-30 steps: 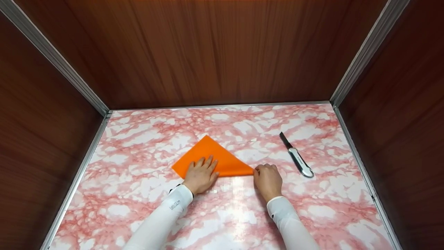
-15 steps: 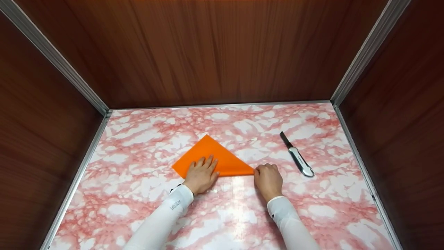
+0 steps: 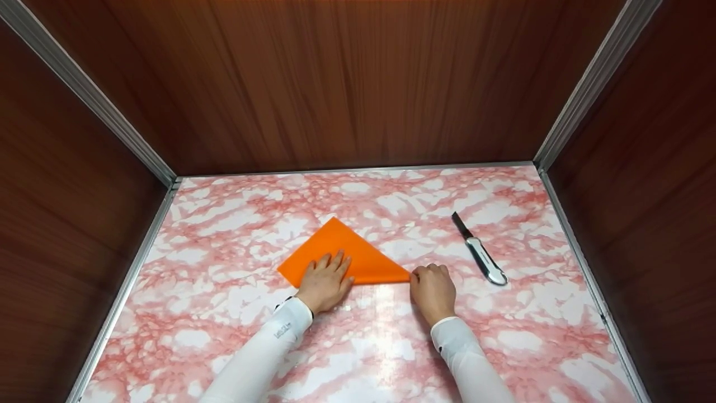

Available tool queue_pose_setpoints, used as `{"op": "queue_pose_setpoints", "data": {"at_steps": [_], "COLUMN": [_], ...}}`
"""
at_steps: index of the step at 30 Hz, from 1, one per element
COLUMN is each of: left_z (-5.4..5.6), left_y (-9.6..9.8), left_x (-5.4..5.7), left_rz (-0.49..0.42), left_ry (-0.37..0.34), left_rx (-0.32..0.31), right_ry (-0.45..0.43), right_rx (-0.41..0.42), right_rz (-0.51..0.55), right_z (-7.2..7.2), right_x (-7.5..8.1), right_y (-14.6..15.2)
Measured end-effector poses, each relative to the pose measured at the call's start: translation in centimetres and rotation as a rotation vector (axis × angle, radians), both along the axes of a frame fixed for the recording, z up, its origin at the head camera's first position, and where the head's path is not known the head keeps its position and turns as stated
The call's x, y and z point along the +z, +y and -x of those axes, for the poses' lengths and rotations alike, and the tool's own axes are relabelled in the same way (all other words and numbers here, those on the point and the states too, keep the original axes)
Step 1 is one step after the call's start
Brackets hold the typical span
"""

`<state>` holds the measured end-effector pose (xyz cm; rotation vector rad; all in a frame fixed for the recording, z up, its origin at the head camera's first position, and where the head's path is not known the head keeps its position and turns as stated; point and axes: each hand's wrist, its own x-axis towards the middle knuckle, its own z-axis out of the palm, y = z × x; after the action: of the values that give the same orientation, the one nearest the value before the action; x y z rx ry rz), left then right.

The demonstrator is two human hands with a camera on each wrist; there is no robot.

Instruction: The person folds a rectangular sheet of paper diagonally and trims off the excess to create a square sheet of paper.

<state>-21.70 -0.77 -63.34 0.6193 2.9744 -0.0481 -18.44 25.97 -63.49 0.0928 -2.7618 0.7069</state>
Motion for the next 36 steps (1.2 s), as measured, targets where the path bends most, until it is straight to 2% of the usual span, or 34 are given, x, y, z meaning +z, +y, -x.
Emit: {"op": "queue_pose_setpoints", "data": {"at_steps": [8, 17, 23, 26, 29, 33, 36], "left_z": [0.0, 0.1, -0.1, -0.1, -0.1, -0.1, -0.1], "left_y": [-0.2, -0.1, 0.0, -0.1, -0.1, 0.0, 0.1], "left_x": [-0.3, -0.9, -0.8, -0.7, -0.8, -0.9, -1.0], "left_rz": [0.018, 0.058, 0.069, 0.071, 0.079, 0.088, 0.090], "left_ry": [0.011, -0.027, -0.030, -0.024, -0.023, -0.015, -0.005], "left_rx": [-0.005, 0.010, 0.012, 0.016, 0.019, 0.015, 0.011], "right_ry": [0.005, -0.015, 0.116, 0.168, 0.176, 0.135, 0.074], "right_rx": [0.006, 0.009, 0.019, 0.088, 0.226, 0.423, 0.495], "right_rz": [0.009, 0.011, -0.043, -0.093, -0.167, -0.262, -0.296], "right_z": [-0.1, -0.2, -0.2, 0.0, -0.2, -0.8, -1.4], "right_x": [0.0, 0.1, 0.5, 0.9, 1.0, 0.4, -0.2], "right_y": [0.1, 0.1, -0.8, -1.9, -3.5, -5.6, -6.6]}}
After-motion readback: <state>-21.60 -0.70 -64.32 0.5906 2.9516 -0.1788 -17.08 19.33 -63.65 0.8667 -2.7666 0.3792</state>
